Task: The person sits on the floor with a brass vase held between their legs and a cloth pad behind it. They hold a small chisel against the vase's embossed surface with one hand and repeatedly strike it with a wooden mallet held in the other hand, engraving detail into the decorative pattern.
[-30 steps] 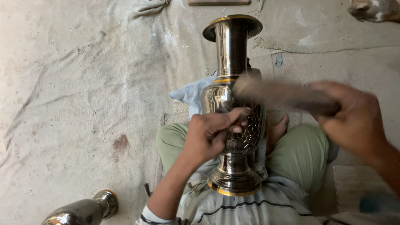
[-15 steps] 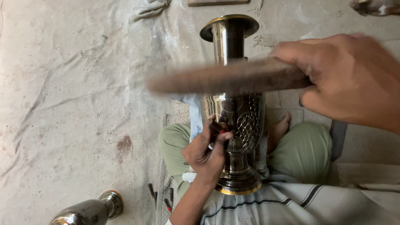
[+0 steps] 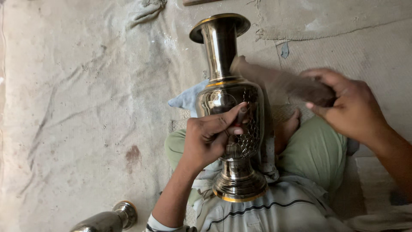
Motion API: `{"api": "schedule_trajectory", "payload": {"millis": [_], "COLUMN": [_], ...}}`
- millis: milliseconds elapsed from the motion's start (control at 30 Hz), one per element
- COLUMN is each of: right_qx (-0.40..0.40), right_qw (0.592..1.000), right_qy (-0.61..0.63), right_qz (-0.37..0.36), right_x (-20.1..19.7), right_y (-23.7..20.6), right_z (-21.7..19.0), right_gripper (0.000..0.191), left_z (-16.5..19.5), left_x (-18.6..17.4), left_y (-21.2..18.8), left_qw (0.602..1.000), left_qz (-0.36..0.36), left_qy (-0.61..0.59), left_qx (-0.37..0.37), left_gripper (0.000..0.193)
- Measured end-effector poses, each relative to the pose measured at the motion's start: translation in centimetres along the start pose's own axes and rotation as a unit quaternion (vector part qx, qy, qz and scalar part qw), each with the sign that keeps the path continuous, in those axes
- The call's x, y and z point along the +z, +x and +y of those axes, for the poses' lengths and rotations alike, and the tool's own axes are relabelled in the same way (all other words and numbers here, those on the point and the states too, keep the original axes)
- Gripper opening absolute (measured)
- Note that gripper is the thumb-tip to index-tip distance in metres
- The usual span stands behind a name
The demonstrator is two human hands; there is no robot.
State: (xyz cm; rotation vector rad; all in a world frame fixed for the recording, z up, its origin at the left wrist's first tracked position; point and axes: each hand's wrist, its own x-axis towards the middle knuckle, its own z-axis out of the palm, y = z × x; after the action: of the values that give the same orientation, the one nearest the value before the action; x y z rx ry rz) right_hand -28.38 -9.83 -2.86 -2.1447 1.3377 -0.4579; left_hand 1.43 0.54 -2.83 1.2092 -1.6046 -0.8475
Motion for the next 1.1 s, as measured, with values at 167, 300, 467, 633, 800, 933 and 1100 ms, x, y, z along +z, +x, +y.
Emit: {"api": "schedule_trajectory", "payload": {"millis": [167, 300, 467, 633, 800, 933, 1100], "right_qx": [-0.036, 0.027, 0.111, 0.093, 0.002, -0.035, -0.085], "right_qw": [0.999, 0.999, 0.994, 0.96, 0.973, 0.98, 0.993], "right_qy": [0.007, -0.006, -0.007, 0.21, 0.094, 0.093, -0.013], "right_qz": [0.018, 0.027, 0.019, 0.159, 0.21, 0.175, 0.078], "right_x": [-0.2, 0.9, 4.1, 6.9, 7.0, 4.9, -0.4], "right_y": [-0.9, -3.3, -4.5, -6.1, -6.8, -5.5, -0.8], "right_z": [0.0, 0.3, 2.5, 2.6, 1.4, 0.4, -2.7], "right_gripper": [0.04, 0.038, 0.046, 0.046, 0.026, 0.019, 0.027], "left_z": [0.3, 0.3, -0.2, -0.5, -0.8, -0.5, -0.3], "left_x": [0.2, -0.5, -1.5, -2.3, -2.5, -2.4, -0.5], "left_y": [0.1, 0.4, 2.6, 4.5, 5.1, 2.8, -0.2], "left_qw": [0.998, 0.997, 0.985, 0.969, 0.953, 0.98, 1.0], "left_qz": [-0.011, -0.057, -0.161, -0.239, -0.288, -0.189, 0.0], "left_qy": [0.058, 0.046, -0.007, -0.022, 0.014, -0.042, -0.021], "left_qx": [0.006, 0.039, 0.064, 0.059, 0.092, 0.045, 0.004], "left_gripper": [0.052, 0.057, 0.067, 0.061, 0.059, 0.062, 0.055]}}
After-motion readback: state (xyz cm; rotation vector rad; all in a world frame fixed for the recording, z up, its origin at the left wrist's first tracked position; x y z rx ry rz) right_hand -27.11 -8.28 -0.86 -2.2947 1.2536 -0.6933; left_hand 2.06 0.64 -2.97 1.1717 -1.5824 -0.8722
